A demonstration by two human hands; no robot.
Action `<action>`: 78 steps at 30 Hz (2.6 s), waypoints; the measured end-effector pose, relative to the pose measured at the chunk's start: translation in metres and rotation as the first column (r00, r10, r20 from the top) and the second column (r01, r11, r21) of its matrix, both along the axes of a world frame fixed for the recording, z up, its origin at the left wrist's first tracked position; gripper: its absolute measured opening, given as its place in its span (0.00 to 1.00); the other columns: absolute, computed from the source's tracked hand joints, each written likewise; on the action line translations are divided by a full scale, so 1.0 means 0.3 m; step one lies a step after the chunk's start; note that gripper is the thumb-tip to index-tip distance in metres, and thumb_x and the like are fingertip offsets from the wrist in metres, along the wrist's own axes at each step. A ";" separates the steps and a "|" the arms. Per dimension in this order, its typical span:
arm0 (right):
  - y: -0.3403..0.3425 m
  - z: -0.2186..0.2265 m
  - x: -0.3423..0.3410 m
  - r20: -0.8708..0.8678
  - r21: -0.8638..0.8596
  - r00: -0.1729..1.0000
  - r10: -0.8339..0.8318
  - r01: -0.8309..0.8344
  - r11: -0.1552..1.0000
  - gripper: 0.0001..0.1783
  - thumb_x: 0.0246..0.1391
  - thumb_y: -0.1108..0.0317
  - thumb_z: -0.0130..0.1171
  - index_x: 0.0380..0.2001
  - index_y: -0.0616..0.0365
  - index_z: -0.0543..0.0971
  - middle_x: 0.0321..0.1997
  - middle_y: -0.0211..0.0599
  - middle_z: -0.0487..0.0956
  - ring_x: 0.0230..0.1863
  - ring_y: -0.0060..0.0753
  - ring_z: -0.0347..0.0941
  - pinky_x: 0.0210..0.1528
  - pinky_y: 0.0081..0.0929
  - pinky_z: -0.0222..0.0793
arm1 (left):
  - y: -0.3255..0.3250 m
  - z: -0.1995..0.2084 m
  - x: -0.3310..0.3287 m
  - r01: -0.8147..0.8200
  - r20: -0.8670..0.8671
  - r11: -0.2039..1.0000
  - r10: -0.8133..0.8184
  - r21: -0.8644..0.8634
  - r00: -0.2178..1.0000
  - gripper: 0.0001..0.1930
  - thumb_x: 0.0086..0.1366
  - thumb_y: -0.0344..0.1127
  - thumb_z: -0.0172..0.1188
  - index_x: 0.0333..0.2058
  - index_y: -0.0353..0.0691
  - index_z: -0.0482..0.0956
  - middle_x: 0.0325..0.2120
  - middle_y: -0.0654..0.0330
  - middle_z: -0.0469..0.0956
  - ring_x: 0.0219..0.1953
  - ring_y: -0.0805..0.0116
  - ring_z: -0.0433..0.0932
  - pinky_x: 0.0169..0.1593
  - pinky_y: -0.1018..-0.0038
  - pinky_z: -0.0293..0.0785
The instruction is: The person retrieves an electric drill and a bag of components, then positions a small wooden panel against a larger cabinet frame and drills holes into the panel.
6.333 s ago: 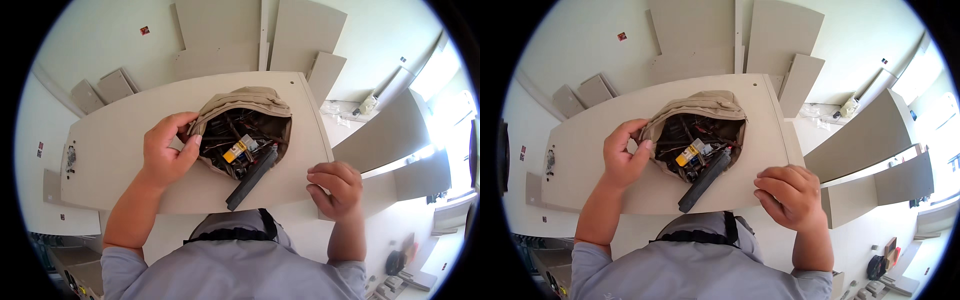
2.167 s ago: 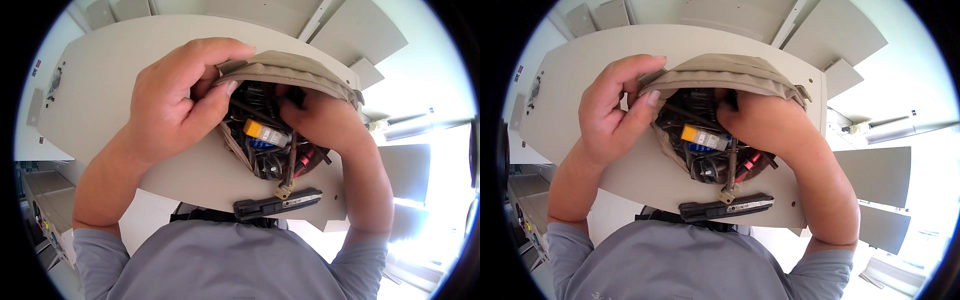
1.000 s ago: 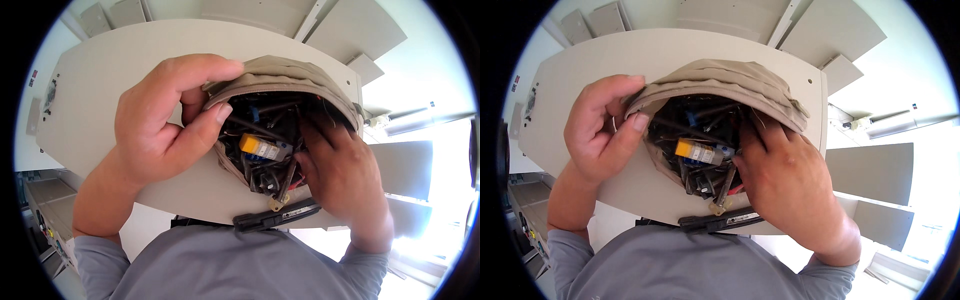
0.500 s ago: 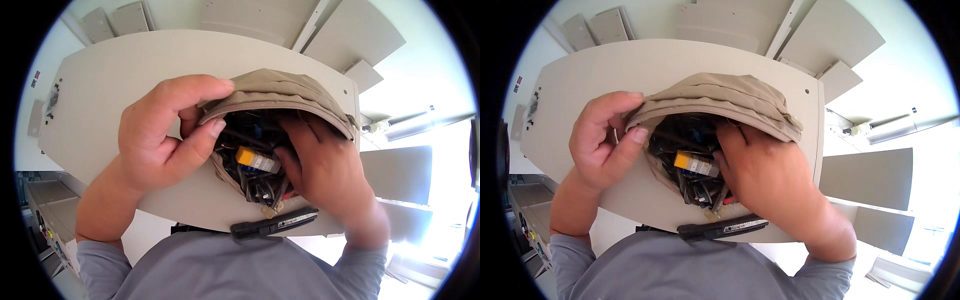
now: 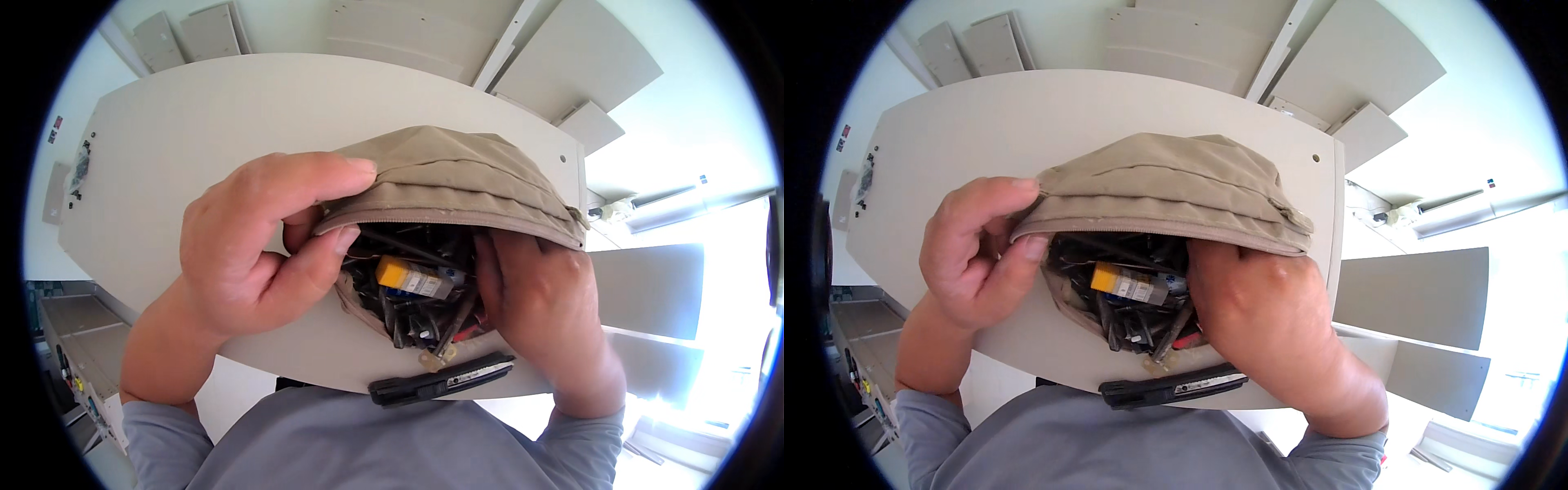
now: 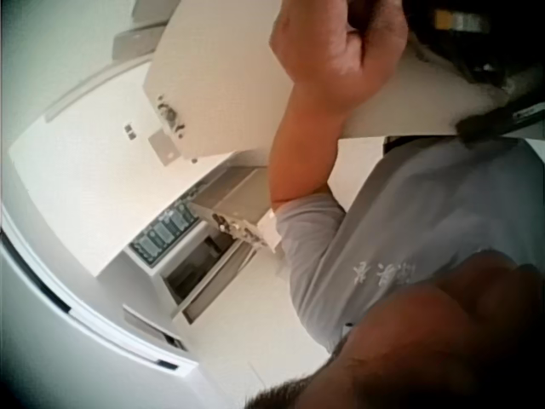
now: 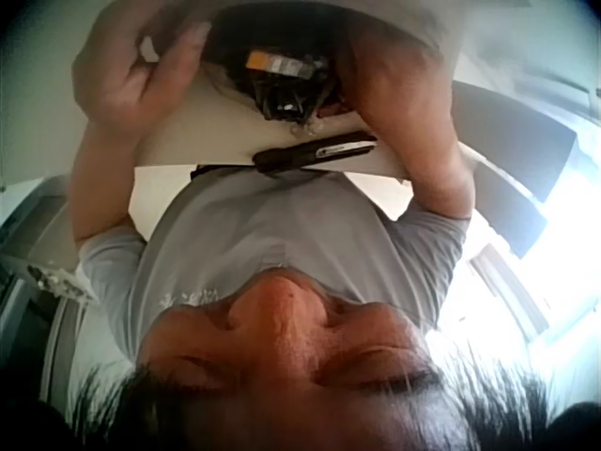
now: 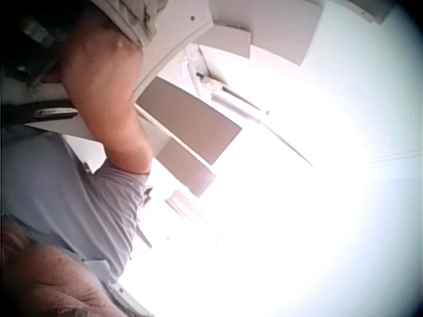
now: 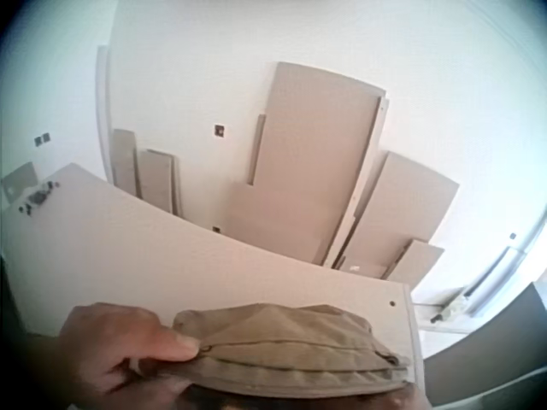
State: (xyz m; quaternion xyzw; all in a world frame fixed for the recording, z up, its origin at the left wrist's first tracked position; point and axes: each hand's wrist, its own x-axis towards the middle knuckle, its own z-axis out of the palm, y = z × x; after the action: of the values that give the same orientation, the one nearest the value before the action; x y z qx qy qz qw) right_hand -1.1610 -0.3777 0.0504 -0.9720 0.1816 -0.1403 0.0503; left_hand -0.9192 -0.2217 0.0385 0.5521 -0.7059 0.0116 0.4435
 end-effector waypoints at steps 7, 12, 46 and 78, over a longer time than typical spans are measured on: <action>-0.004 0.001 0.006 0.018 -0.121 1.000 -0.004 0.006 0.993 0.21 0.55 0.76 0.65 0.54 0.57 0.83 0.46 0.50 0.82 0.43 0.54 0.81 0.38 0.45 0.80 | 0.003 0.004 0.003 0.028 -0.037 0.999 -0.027 0.029 0.999 0.22 0.64 0.20 0.65 0.58 0.30 0.76 0.44 0.58 0.80 0.28 0.82 0.68 0.30 0.82 0.63; 0.014 0.007 0.019 0.031 -0.286 0.998 0.059 -0.048 0.957 0.26 0.50 0.72 0.62 0.55 0.50 0.84 0.49 0.41 0.80 0.45 0.47 0.81 0.40 0.38 0.80 | -0.017 -0.014 -0.013 -0.023 -0.092 0.998 0.018 -0.057 0.996 0.23 0.60 0.19 0.67 0.55 0.35 0.80 0.39 0.61 0.82 0.22 0.80 0.68 0.27 0.80 0.65; 0.078 -0.007 -0.388 0.670 0.277 0.730 0.136 -0.415 0.866 0.15 0.49 0.77 0.75 0.40 0.61 0.81 0.29 0.39 0.85 0.26 0.37 0.83 0.28 0.26 0.77 | -0.015 0.010 0.009 -0.025 -0.108 0.993 0.013 -0.113 0.994 0.26 0.61 0.33 0.71 0.58 0.37 0.79 0.26 0.63 0.76 0.25 0.74 0.71 0.30 0.77 0.70; 0.949 -0.425 -0.124 0.321 0.522 0.935 0.151 -0.308 0.795 0.16 0.59 0.60 0.70 0.49 0.51 0.86 0.42 0.33 0.87 0.40 0.41 0.85 0.39 0.37 0.81 | 1.130 -0.391 -0.247 -0.080 -0.280 0.596 0.485 0.799 0.829 0.10 0.72 0.31 0.58 0.49 0.39 0.80 0.38 0.53 0.88 0.39 0.54 0.88 0.44 0.61 0.83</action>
State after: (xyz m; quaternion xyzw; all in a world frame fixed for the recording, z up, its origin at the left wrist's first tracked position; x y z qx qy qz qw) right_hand -1.1984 -0.0929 -0.0770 -0.9006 0.0862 -0.2007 0.3757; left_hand -0.9934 0.1173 -0.0789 0.7790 -0.4137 -0.3462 0.3197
